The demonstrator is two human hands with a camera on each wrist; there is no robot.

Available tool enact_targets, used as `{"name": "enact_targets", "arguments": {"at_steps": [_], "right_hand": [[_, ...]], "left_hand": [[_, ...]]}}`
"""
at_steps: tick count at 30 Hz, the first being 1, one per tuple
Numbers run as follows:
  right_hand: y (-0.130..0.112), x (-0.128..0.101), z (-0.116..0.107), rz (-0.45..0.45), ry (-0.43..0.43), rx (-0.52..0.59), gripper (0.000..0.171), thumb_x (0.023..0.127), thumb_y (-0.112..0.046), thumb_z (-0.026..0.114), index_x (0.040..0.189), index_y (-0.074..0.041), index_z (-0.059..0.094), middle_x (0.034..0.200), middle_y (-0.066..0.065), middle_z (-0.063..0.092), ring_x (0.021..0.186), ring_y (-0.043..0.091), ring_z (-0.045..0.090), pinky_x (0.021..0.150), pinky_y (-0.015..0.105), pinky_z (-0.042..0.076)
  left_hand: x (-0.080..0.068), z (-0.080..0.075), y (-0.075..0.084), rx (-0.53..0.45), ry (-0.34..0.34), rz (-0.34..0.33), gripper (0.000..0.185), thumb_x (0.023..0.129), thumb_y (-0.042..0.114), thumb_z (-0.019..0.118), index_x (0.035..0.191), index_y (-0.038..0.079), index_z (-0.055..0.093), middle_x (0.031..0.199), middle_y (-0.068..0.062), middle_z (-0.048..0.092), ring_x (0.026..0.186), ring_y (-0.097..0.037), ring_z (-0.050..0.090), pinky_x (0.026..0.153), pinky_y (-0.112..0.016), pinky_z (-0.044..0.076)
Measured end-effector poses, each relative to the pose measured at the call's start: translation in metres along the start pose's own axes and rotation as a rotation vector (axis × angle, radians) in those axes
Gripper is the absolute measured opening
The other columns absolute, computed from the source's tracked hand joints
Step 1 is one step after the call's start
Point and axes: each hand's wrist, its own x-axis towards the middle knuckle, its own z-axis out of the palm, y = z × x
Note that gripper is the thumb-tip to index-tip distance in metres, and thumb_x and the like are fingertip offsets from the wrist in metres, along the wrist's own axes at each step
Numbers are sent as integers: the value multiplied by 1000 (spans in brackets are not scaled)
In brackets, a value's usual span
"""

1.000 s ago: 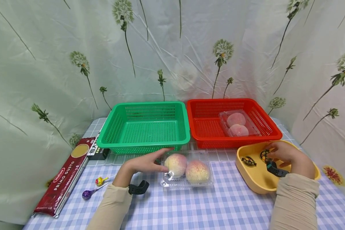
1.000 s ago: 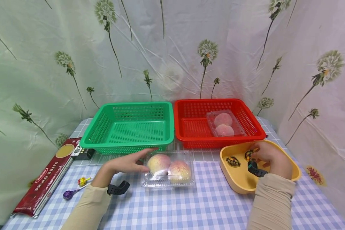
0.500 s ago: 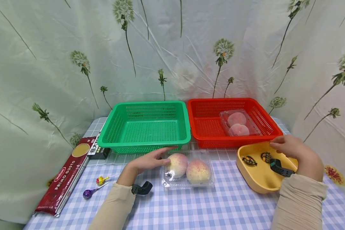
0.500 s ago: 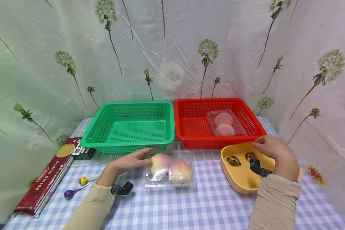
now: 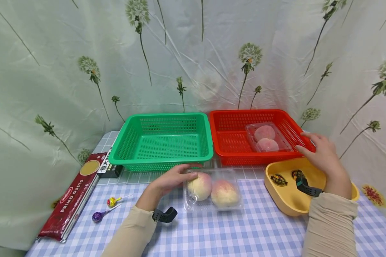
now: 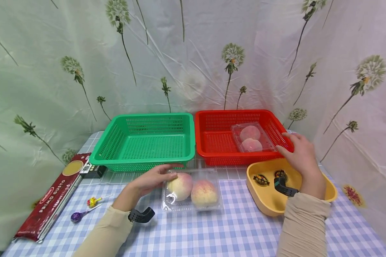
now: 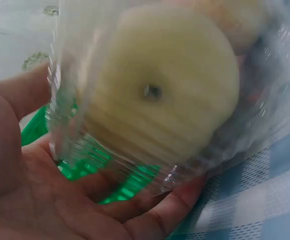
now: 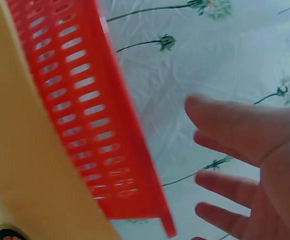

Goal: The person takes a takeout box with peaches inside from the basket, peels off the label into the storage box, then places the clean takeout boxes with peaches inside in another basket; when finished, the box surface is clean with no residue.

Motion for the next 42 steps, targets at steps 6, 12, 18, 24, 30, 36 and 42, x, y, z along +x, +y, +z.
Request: {"name": "enact_targets", "arguments": {"at_steps": [6, 12, 18, 24, 30, 36, 42], "right_hand": [[10, 3, 12, 73, -61, 72, 88, 97, -43, 60, 157, 2, 15, 153, 43, 11, 130, 62, 17, 94, 78, 30], [16, 5, 18, 60, -135, 118, 100, 94, -42, 64, 156, 8, 4, 147, 44, 17, 127, 58, 20, 95, 75, 35], [14, 6, 19, 73, -191, 158, 103, 93, -43, 65, 155, 11, 2, 150, 43, 10, 129, 57, 18, 97, 73, 38], [14, 5, 15, 118, -232, 167, 107, 95, -46, 61, 153, 13, -6, 153, 44, -2, 131, 60, 13, 101, 74, 36], [15, 3, 15, 127, -244, 184, 107, 95, -46, 61, 154, 10, -8, 154, 43, -5, 131, 60, 12, 100, 74, 36], [18, 3, 17, 138, -257, 183, 108, 95, -48, 60, 153, 10, -11, 155, 42, -10, 133, 61, 9, 102, 75, 34], [19, 4, 17, 143, -263, 178, 109, 96, -50, 59, 153, 10, -13, 156, 41, -13, 134, 62, 8, 101, 75, 36]], "left_hand": [[0, 3, -1, 39, -62, -19, 53, 101, 27, 58, 150, 12, 44, 145, -16, 51, 105, -15, 62, 88, -32, 53], [-3, 3, -1, 10, -136, -21, 50, 101, 27, 55, 150, 17, 46, 143, -11, 49, 103, -16, 61, 84, -34, 55], [-5, 6, 2, -15, -159, -3, 47, 101, 23, 54, 147, 16, 49, 143, -10, 53, 100, -15, 63, 80, -35, 56], [-5, 14, 16, -95, -141, 48, 46, 101, 26, 53, 145, 14, 52, 136, -3, 60, 96, -15, 68, 75, -35, 59], [-10, 26, 41, -265, -57, 98, 47, 103, 23, 47, 149, 16, 45, 123, 3, 64, 92, -13, 69, 71, -34, 60], [-2, 41, 73, -427, 82, 123, 50, 101, 25, 49, 150, 27, 40, 131, -3, 56, 90, -16, 68, 73, -40, 60], [26, 56, 103, -415, 281, 111, 45, 97, 30, 57, 141, 37, 49, 145, -3, 48, 94, -25, 66, 78, -42, 59]]}}
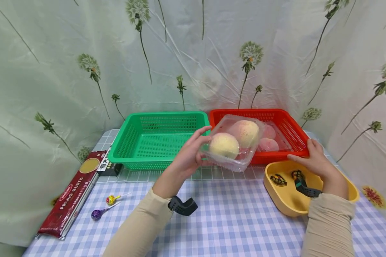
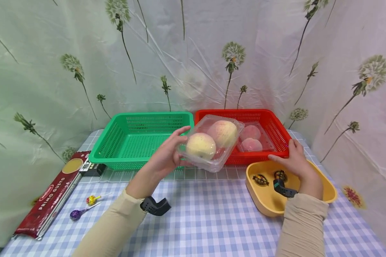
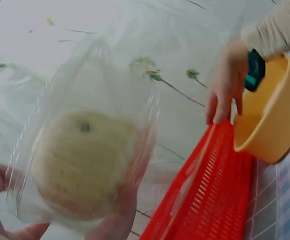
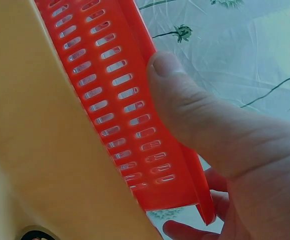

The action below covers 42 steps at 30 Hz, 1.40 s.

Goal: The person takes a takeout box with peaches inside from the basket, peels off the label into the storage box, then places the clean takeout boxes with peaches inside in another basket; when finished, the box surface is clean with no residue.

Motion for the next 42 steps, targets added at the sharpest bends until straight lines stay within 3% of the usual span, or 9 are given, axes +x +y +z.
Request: {"name": "enact_targets", "arguments": {"at_steps": [8, 12, 17, 22, 25, 32, 38, 42], "right_hand": [[-2, -2, 0, -9, -5, 17, 110, 95, -49, 59, 153, 9, -15, 156, 40, -16, 137, 64, 3, 103, 78, 27], [-4, -3, 0, -18, 4, 11, 110, 95, -48, 60, 153, 11, -12, 156, 41, -13, 136, 63, 5, 103, 78, 28], [-5, -2, 1, -12, 0, 8, 111, 95, -49, 60, 153, 10, -14, 156, 41, -15, 137, 64, 4, 103, 78, 28], [-5, 0, 3, -1, -9, 3, 112, 95, -50, 60, 152, 10, -15, 156, 40, -15, 136, 63, 5, 103, 77, 30], [-6, 1, 3, 6, -13, 4, 112, 95, -51, 59, 153, 8, -16, 156, 40, -16, 136, 63, 7, 104, 76, 32], [-8, 1, 1, 4, -4, -9, 110, 95, -50, 59, 154, 7, -14, 155, 42, -10, 133, 62, 11, 101, 73, 38], [-12, 1, -2, 14, 17, -94, 109, 94, -54, 59, 154, 12, -3, 153, 45, -2, 132, 63, 10, 99, 75, 35], [-24, -3, -3, 10, 36, -135, 105, 94, -55, 59, 155, 10, 3, 155, 44, -5, 138, 66, 2, 100, 80, 26]], "left_hand": [[51, 29, 5, 165, 154, 55, 46, 99, 34, 57, 143, 41, 49, 138, -2, 50, 118, -26, 54, 86, -47, 58], [72, 42, -3, 245, 221, 51, 40, 101, 30, 54, 141, 36, 55, 139, -2, 53, 115, -23, 53, 86, -43, 59], [87, 56, -15, 435, 263, 108, 38, 101, 24, 52, 139, 25, 59, 144, -2, 55, 118, -20, 55, 85, -33, 57], [97, 63, -25, 534, 282, 99, 36, 101, 22, 52, 136, 21, 59, 148, -4, 45, 126, -19, 47, 90, -32, 54], [103, 62, -26, 578, 259, 84, 34, 101, 20, 52, 135, 19, 57, 146, -6, 46, 124, -21, 48, 94, -34, 53], [111, 55, -21, 678, 106, -4, 42, 96, 7, 58, 137, 10, 49, 138, -12, 54, 116, -24, 51, 104, -39, 50], [118, 55, -21, 767, 78, -99, 47, 91, 0, 63, 135, 8, 49, 126, -11, 59, 98, -21, 53, 92, -36, 56], [119, 54, -25, 829, 37, -111, 44, 93, 2, 63, 135, 3, 51, 128, -14, 61, 98, -22, 55, 92, -36, 55]]}}
